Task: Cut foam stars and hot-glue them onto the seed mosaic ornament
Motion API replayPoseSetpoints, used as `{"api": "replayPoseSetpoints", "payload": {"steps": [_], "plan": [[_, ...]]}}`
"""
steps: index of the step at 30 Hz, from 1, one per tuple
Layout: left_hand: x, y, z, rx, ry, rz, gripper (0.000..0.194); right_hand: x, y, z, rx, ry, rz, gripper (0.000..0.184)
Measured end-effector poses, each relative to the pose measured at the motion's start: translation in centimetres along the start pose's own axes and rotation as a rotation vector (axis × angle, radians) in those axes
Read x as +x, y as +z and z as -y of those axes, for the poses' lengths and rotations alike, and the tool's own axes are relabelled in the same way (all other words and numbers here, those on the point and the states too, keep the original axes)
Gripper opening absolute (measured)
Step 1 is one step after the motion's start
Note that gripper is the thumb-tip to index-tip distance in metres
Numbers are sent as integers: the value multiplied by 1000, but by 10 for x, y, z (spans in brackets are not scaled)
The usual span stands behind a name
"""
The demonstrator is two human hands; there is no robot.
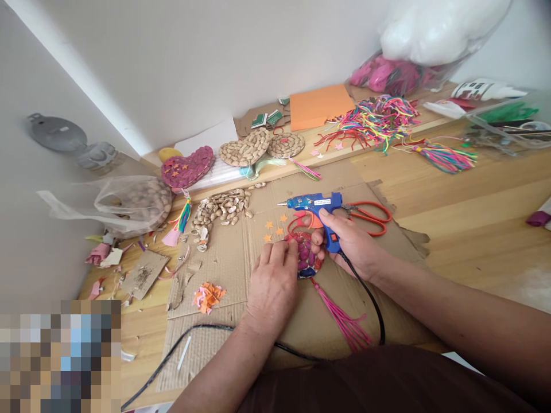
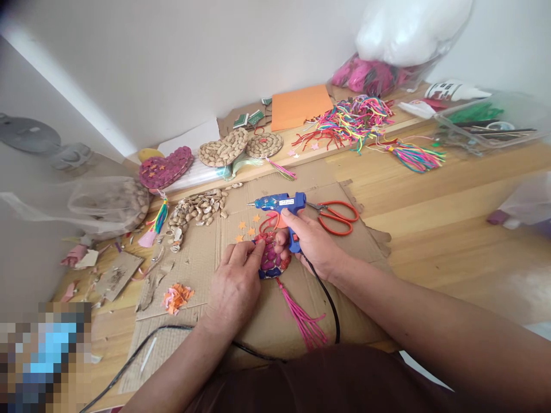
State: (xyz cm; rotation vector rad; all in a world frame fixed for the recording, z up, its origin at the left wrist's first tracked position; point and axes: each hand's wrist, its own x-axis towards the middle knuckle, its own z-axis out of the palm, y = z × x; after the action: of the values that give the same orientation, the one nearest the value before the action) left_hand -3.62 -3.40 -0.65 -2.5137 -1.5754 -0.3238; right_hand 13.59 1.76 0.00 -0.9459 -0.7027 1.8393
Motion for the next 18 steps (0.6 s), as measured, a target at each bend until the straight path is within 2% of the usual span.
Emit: {"api": "replayPoseSetpoints", "payload": {"steps": [11,18], "plan": [[1,-2,-1,21,-17,-2,41,0,0,2,2,15,-8,36],[-3,-6,13,-132,-74,-122,43,0,-2,1,7,43,40,38]]}}
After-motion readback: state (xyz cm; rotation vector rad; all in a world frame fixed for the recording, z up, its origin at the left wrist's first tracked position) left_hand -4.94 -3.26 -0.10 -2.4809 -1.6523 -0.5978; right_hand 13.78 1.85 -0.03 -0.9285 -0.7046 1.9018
